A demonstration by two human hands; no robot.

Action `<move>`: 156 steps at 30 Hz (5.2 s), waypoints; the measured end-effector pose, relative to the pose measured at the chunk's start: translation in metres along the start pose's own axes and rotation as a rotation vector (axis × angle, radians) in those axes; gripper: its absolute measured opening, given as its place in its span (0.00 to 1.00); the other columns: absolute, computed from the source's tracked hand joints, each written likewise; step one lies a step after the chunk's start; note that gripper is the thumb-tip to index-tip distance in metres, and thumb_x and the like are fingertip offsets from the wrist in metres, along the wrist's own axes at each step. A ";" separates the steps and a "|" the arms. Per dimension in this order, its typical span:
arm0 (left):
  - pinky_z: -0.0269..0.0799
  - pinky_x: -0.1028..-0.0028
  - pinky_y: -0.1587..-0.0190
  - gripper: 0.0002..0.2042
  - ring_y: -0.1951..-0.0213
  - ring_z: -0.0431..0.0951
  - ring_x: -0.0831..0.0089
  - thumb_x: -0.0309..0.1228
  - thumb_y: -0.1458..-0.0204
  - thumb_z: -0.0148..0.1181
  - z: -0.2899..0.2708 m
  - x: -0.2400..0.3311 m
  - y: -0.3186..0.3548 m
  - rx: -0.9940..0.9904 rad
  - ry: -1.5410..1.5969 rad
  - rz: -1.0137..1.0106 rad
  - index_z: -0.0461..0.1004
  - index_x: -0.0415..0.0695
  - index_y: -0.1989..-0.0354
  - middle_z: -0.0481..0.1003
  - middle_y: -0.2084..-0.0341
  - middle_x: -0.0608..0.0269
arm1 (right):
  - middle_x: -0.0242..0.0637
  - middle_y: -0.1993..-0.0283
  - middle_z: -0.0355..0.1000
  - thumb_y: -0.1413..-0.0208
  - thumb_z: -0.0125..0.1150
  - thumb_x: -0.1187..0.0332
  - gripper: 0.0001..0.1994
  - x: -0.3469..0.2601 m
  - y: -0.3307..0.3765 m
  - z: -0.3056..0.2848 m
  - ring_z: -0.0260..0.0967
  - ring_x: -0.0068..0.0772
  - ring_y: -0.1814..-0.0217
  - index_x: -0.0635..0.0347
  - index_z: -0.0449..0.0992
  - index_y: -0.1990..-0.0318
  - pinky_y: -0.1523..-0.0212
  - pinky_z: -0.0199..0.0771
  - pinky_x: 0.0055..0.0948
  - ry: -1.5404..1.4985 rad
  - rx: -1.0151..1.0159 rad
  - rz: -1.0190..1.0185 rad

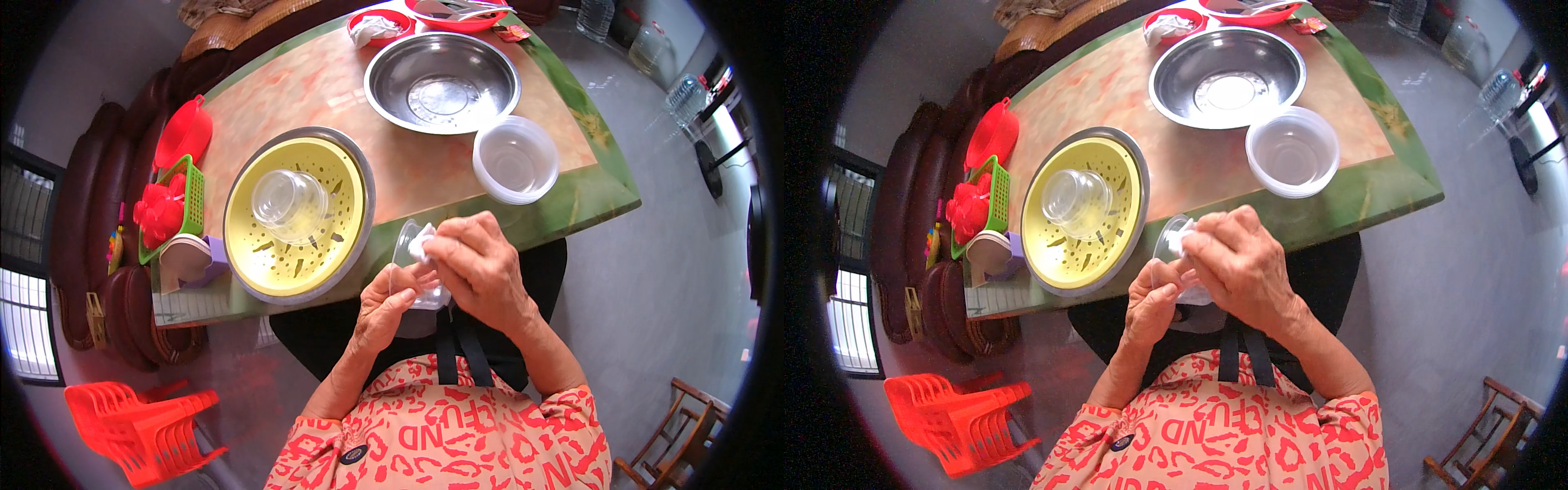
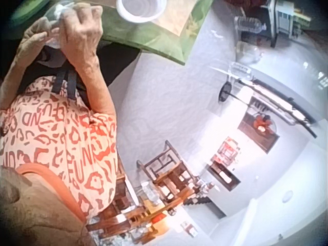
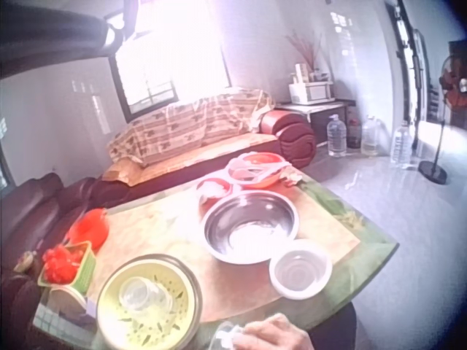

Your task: The person wipes the interior and exterior of several small, clear plastic bowls using a white cloth. They handle the bowls one at a time, rotating them to clean all surfaces, and place the finished items into a yellow colander on the table.

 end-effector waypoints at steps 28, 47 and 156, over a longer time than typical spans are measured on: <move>0.62 0.69 0.44 0.09 0.54 0.71 0.73 0.26 0.48 0.52 -0.016 -0.009 0.001 0.017 -0.091 0.009 0.72 0.38 0.59 0.74 0.59 0.61 | 0.34 0.60 0.77 0.52 0.60 0.75 0.07 0.029 -0.007 0.014 0.72 0.34 0.59 0.56 0.77 0.64 0.55 0.67 0.34 -0.329 -0.172 0.133; 0.61 0.59 0.38 0.05 0.42 0.69 0.58 0.27 0.49 0.53 -0.013 -0.011 -0.008 0.036 0.043 0.068 0.69 0.40 0.67 0.69 0.45 0.41 | 0.43 0.55 0.74 0.50 0.61 0.78 0.12 0.025 0.024 0.017 0.71 0.41 0.53 0.63 0.79 0.56 0.51 0.71 0.34 -0.440 0.136 0.313; 0.68 0.59 0.45 0.07 0.50 0.75 0.52 0.24 0.57 0.51 -0.023 0.003 0.008 -0.138 -0.063 -0.005 0.72 0.35 0.70 0.73 0.53 0.32 | 0.44 0.59 0.67 0.52 0.60 0.73 0.12 -0.020 -0.002 -0.014 0.66 0.44 0.58 0.63 0.75 0.57 0.57 0.71 0.38 -0.111 -0.116 0.035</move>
Point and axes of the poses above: each hand's wrist, its own y-axis away from the middle knuckle, its own z-axis out of the palm, x = y × z, the point moved 4 cm from there along -y, towards the middle knuckle
